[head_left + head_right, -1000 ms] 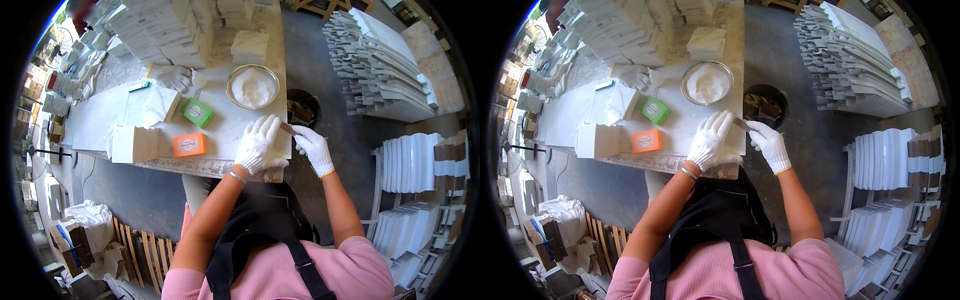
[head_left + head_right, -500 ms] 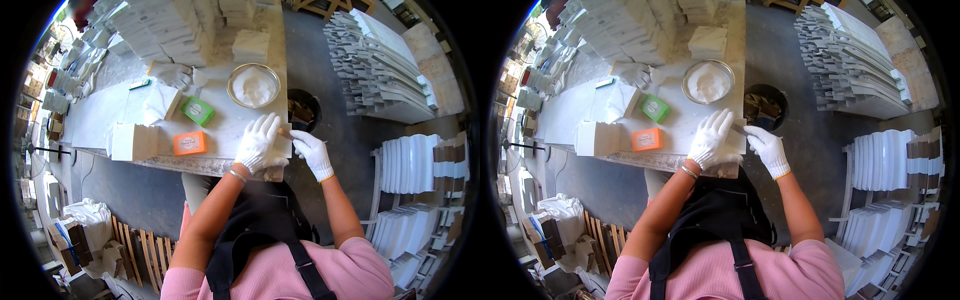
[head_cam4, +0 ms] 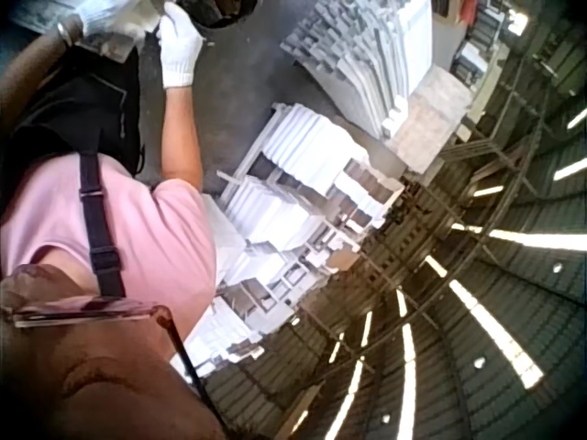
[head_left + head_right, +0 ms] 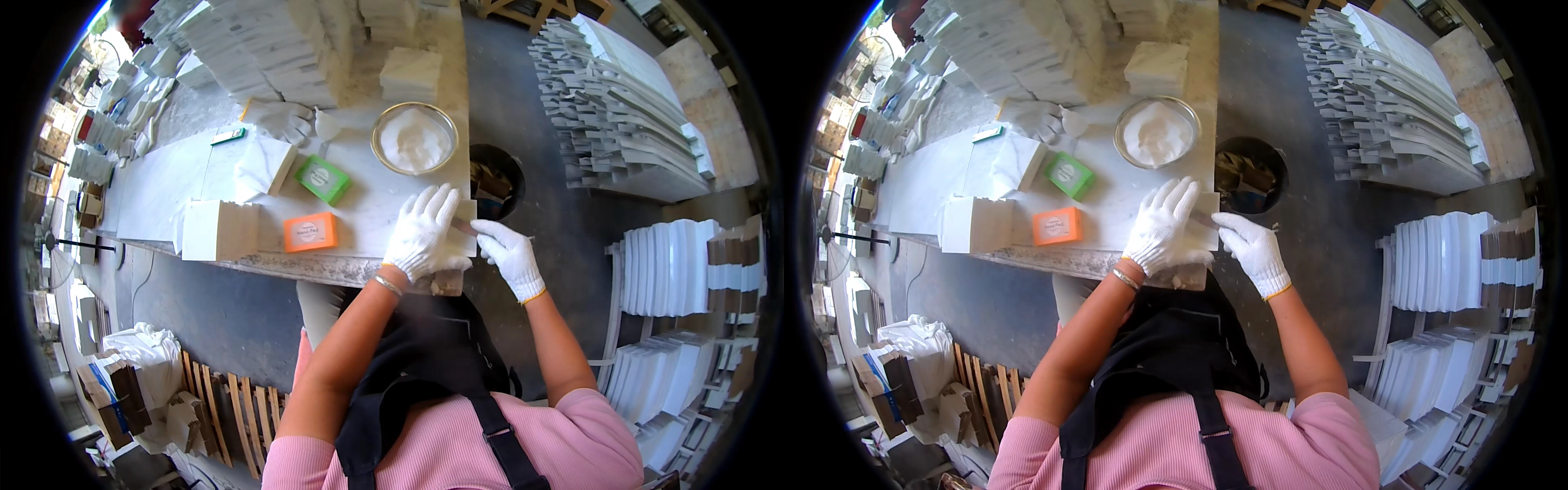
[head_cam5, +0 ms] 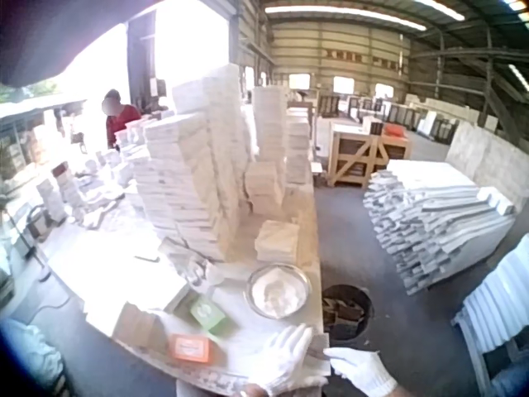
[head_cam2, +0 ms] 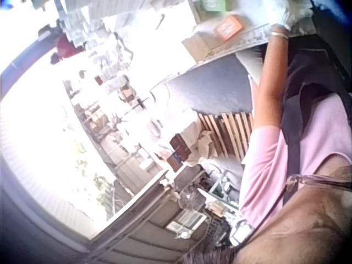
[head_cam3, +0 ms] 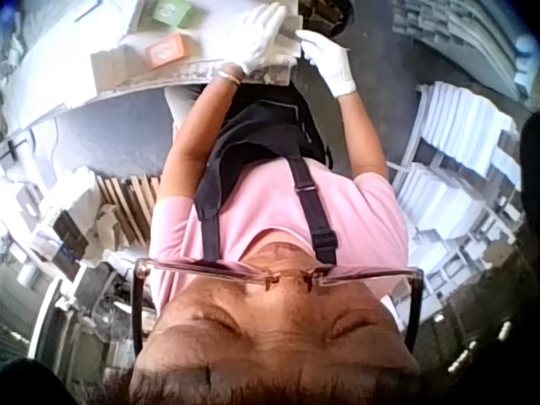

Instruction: The person smooths the edges of white ceramic tiles using a metal scraper and a green sanding block. They repeatedly scrape and sand the tile edges, then inspect the finished edges before stacking the tiles.

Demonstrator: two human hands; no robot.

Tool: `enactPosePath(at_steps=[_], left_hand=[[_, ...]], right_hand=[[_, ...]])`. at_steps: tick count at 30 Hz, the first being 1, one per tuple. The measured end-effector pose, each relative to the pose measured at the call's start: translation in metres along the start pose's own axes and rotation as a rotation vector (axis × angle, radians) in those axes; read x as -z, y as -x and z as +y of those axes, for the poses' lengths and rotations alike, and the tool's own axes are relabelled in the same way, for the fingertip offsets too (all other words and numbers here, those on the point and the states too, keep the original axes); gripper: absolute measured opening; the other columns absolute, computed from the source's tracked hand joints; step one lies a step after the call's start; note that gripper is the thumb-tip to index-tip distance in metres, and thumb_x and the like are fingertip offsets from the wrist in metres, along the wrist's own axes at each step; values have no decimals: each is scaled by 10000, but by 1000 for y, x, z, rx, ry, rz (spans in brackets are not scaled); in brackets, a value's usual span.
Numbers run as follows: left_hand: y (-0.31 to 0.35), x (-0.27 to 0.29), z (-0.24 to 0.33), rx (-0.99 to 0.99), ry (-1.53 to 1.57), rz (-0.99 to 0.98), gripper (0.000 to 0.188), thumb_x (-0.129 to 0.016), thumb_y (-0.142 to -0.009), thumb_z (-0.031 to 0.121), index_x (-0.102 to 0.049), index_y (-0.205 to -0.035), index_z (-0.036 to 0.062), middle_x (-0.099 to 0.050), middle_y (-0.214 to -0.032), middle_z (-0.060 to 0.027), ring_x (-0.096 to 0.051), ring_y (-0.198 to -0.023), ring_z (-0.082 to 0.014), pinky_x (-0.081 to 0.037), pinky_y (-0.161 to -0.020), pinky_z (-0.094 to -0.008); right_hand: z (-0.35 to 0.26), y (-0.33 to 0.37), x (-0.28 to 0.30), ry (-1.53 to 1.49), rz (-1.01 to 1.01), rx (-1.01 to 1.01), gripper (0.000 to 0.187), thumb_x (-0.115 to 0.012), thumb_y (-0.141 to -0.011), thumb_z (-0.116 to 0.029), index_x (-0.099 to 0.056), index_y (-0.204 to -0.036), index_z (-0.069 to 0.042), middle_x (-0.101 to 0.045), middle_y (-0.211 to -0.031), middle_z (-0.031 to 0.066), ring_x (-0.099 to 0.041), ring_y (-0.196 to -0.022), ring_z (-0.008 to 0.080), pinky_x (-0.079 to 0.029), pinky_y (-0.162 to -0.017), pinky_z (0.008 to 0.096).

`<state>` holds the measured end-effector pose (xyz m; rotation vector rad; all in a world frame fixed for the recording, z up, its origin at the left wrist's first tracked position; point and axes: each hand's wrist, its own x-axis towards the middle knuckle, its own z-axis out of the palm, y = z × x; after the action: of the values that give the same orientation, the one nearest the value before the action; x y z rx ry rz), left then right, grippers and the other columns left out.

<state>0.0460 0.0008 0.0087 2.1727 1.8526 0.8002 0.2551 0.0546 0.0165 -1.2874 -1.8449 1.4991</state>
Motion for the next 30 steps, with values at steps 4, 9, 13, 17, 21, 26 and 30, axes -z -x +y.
enactPosePath(at_steps=[4,9,13,17,21,26,30], left_hand=[[0,0,1,15,-4,6,1149,-873,-548,512,-411,-1466,-3,-459,-1488,-198,-427,-1378,-381,-359,-1118,-516],[0,0,1,8,-5,10,1145,-872,-555,525,-417,-1461,-9,-457,-1493,-200,-421,-1386,-380,-353,-1126,-514],[0,-1,1,17,-46,-14,1116,-856,-577,550,-431,-1463,21,-424,-1516,-203,-383,-1413,-391,-333,-1143,-522],[10,0,9,20,-105,-55,954,-813,-656,550,-492,-1442,116,-395,-1542,-190,-335,-1433,-431,-300,-1155,-560],[29,2,18,-13,-65,-75,760,-775,-724,518,-567,-1385,205,-397,-1551,-156,-304,-1445,-455,-282,-1145,-613],[50,3,28,-34,35,-64,613,-798,-725,438,-653,-1286,237,-479,-1501,-110,-356,-1420,-455,-298,-1131,-629],[54,1,30,-29,47,-49,601,-810,-714,427,-666,-1266,236,-486,-1498,-105,-369,-1412,-453,-305,-1127,-630]], right_hand=[[5,24,4,-115,-63,-92,301,-614,-961,-94,-689,-1246,-33,-676,-845,9,-579,-679,62,-498,-643,224],[10,39,25,-215,19,-216,299,-599,-961,-102,-681,-1242,-37,-654,-819,8,-560,-660,54,-444,-586,203],[26,45,37,-251,125,-217,326,-606,-960,-162,-669,-1253,-32,-661,-803,34,-561,-638,64,-425,-566,207],[35,51,38,-252,136,-215,418,-597,-965,-181,-607,-1355,-30,-672,-819,54,-584,-655,81,-440,-584,212],[44,53,34,-274,124,-228,458,-594,-970,-183,-566,-1401,-31,-679,-850,66,-597,-674,92,-452,-595,218],[41,49,27,-291,105,-216,459,-595,-973,-179,-561,-1405,-29,-680,-866,73,-596,-687,94,-458,-609,221],[41,46,25,-284,95,-220,450,-590,-978,-171,-561,-1406,-32,-677,-873,72,-587,-688,89,-457,-613,219]])
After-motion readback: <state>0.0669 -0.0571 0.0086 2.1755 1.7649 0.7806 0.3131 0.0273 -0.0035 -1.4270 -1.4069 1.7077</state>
